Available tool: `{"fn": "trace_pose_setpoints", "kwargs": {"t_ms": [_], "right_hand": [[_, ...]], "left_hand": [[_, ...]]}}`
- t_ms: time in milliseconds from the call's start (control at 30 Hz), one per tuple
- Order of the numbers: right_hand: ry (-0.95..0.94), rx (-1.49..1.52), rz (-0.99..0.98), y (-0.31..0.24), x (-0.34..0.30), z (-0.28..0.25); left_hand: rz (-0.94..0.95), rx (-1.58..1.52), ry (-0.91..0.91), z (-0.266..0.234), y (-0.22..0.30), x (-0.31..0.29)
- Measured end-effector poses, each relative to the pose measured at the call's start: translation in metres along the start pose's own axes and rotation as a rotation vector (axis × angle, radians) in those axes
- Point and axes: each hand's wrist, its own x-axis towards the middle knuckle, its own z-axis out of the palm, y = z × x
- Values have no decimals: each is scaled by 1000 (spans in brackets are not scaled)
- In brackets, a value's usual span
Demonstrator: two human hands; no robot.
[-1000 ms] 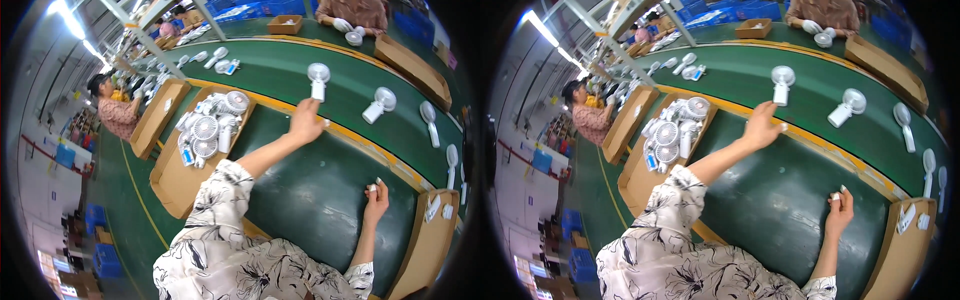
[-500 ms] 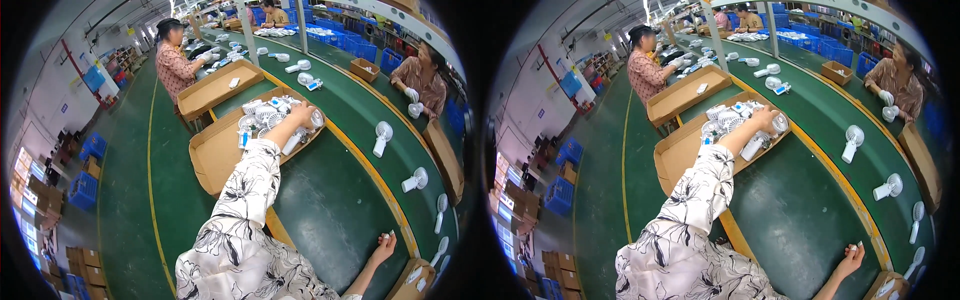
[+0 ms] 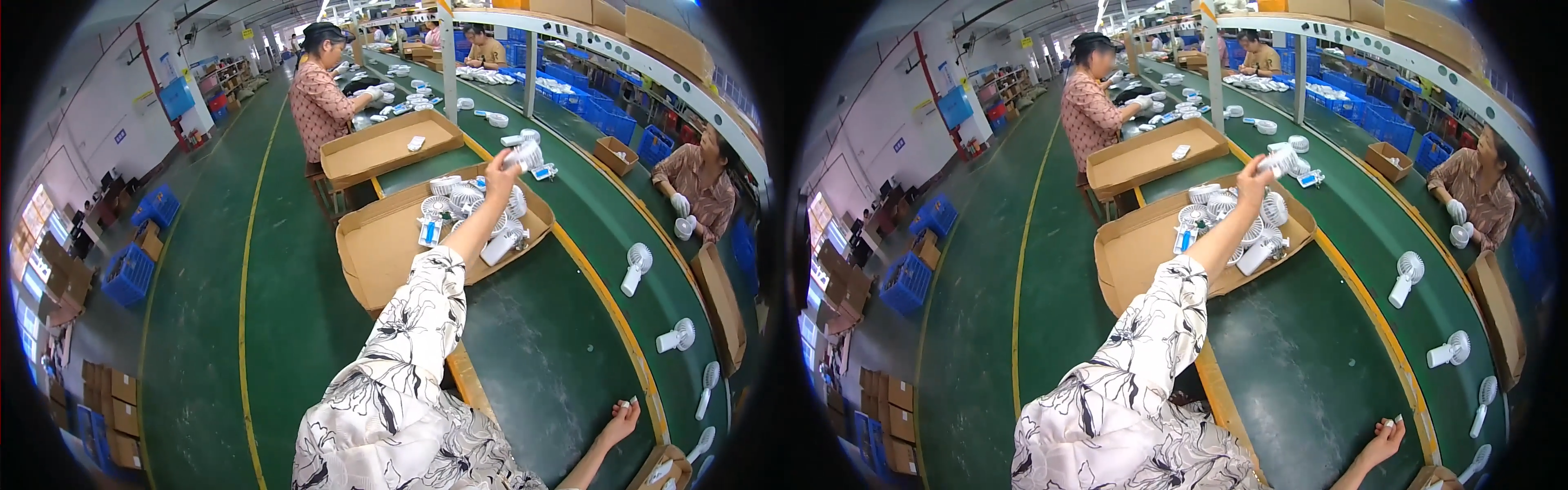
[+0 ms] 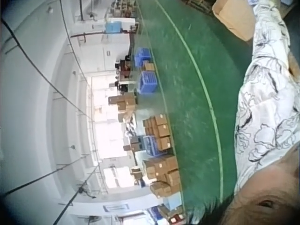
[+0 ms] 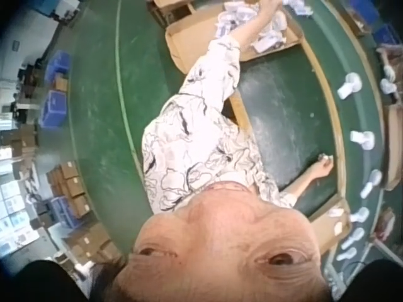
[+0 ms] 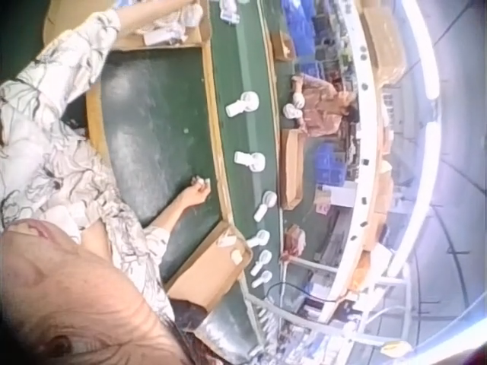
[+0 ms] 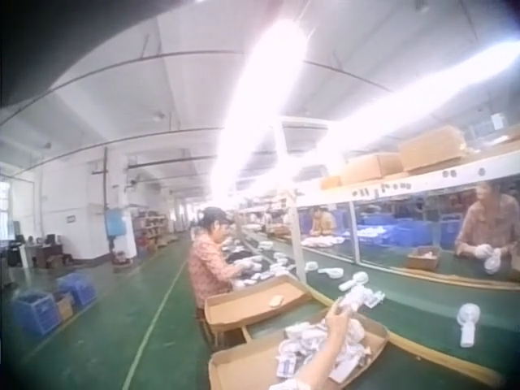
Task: The person assembles portable electric fans by fitting the internal components into the handle housings, snapping the outer plastic casings into place, testing the fans by pressing their power buttons, and placing the assembled units onto the conveyor belt.
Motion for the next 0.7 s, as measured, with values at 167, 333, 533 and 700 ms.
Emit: {"fn": "trace_pose_setpoints", "kwargs": {"t_ms": [167,333,533,700], "right_hand": [[42,-31,1,10,3,-12],[26,-42,-18,18,7,-12],[17,-79,-32,15,3,-9],[-141,131,122,-25,-22,11]], "left_hand": [[-36,-404,-118,26,114,5],[-89,-415,-452,42,159,-34],[-490,-576,-715,58,123,-148],[-511,-548,-857,74,96,-255]]}}
